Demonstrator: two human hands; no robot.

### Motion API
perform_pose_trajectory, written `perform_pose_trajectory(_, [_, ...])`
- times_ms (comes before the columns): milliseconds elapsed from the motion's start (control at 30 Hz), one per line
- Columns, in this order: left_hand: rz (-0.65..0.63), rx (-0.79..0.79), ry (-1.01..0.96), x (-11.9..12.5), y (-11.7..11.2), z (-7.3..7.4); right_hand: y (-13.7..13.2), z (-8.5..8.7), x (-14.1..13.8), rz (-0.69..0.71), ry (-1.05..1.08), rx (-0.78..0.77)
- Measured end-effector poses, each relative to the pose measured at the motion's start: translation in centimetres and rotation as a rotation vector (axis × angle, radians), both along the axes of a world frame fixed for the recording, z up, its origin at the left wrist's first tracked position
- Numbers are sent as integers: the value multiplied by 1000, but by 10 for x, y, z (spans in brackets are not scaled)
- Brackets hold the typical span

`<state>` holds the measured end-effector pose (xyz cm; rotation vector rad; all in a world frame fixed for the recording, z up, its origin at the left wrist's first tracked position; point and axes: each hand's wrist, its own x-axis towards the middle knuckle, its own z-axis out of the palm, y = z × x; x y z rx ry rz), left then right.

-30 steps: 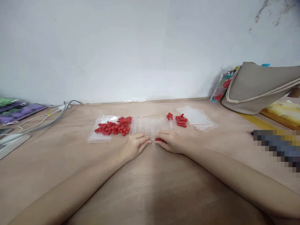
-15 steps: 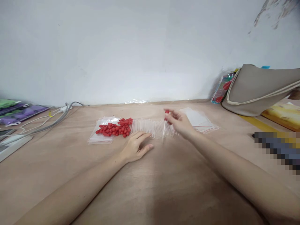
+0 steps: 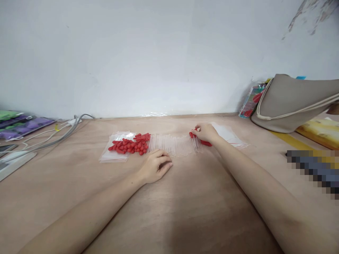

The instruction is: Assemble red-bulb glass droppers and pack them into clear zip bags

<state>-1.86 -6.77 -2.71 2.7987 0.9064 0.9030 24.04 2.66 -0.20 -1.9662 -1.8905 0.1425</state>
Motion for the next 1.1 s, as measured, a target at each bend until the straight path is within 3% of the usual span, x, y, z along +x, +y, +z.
perform_pose_trajectory(267, [27,18,11,1,0,-1,0,16,39,-40,-138,-67])
perform_pose_trajectory(500, [194,49,28,3,5,6,-3,14,38,-17,-201,-140])
perform_pose_trajectory(667, [385,11,42,10,27,20,-6,20,33,-93,-233,-17])
perform_pose_trajectory(800, [474,-10,85,28,44,22,-8,22,30,-128,-176,78])
perform_pose_trajectory(933, [569,-58,147,48,48,22,-7,20,28,-133,-130,113])
perform_pose_trajectory(1100, [685,27,256,64,47,24,-8,22,23,-97,6,230])
